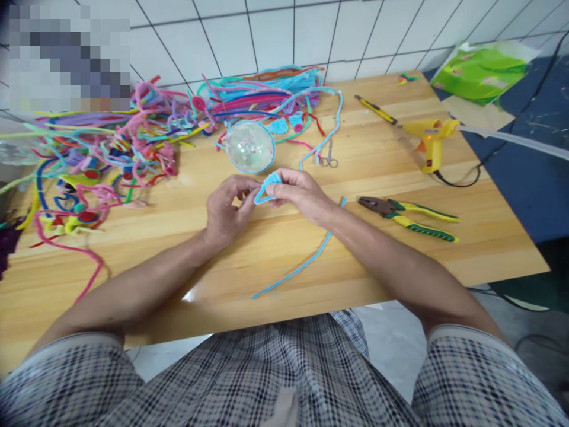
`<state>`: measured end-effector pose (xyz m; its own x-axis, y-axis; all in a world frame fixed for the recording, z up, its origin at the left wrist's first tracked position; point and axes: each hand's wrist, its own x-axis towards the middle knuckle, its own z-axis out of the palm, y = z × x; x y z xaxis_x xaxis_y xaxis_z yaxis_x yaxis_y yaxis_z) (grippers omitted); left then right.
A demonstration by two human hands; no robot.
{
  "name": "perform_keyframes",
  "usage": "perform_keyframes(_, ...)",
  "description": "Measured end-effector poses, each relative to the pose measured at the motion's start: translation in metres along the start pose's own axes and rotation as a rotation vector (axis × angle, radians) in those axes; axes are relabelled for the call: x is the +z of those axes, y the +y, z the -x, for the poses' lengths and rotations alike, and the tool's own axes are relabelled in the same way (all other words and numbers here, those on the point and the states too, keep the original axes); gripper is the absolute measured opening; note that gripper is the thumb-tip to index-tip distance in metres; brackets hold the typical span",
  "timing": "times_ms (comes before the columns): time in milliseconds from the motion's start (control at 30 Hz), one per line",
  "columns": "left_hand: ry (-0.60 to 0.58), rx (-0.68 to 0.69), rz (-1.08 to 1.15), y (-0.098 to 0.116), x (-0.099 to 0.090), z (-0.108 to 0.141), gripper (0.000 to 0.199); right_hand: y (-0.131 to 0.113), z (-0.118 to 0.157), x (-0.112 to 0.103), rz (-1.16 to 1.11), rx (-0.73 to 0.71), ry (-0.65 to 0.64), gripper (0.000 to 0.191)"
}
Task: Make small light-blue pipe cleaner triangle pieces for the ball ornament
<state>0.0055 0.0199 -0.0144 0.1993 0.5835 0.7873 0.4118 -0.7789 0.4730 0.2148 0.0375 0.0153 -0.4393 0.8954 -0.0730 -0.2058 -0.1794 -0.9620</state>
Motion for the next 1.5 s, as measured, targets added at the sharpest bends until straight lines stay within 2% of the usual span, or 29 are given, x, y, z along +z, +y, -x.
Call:
perform_keyframes(167,-0.051,-0.075,-0.003,-0.002,-0.002,-0.001,0.018,0.001,-0.002,-0.004,0.003,0.051,-0.006,0.041)
perform_keyframes(400,-0.012,-0.016,0.056,-0.005,0.000,-0.002,0.012,-0.004,-0.002,-0.006,0.005,0.135,-0.049,0.045)
perform_keyframes(633,0.019,-0.030,0.094,-0.006,0.000,0.001,0.015,-0.001,-0.001,-0.004,0.078,0.075,-0.028,0.043)
perform_keyframes(933,0.018,-0.260,0.213,-0.005,0.004,-0.005,0.040,0.000,-0.002,-0.005,0.136,-0.001,0.000,0.049)
perform_keyframes(1133,-0.080,-0.465,0.378,-0.003,-0.001,-0.005,0.042,0.003,-0.005,-0.008,0.176,-0.069,0.046,0.051)
perform_keyframes(1300,-0.066,-0.578,0.611,0.000,0.007,-0.003,0.040,0.001,-0.002,-0.007,0.256,-0.091,0.071,0.057)
perform_keyframes(1500,-0.024,-0.723,0.720,-0.005,0.016,0.000,0.060,0.005,-0.006,-0.008,0.283,-0.125,0.044,0.063)
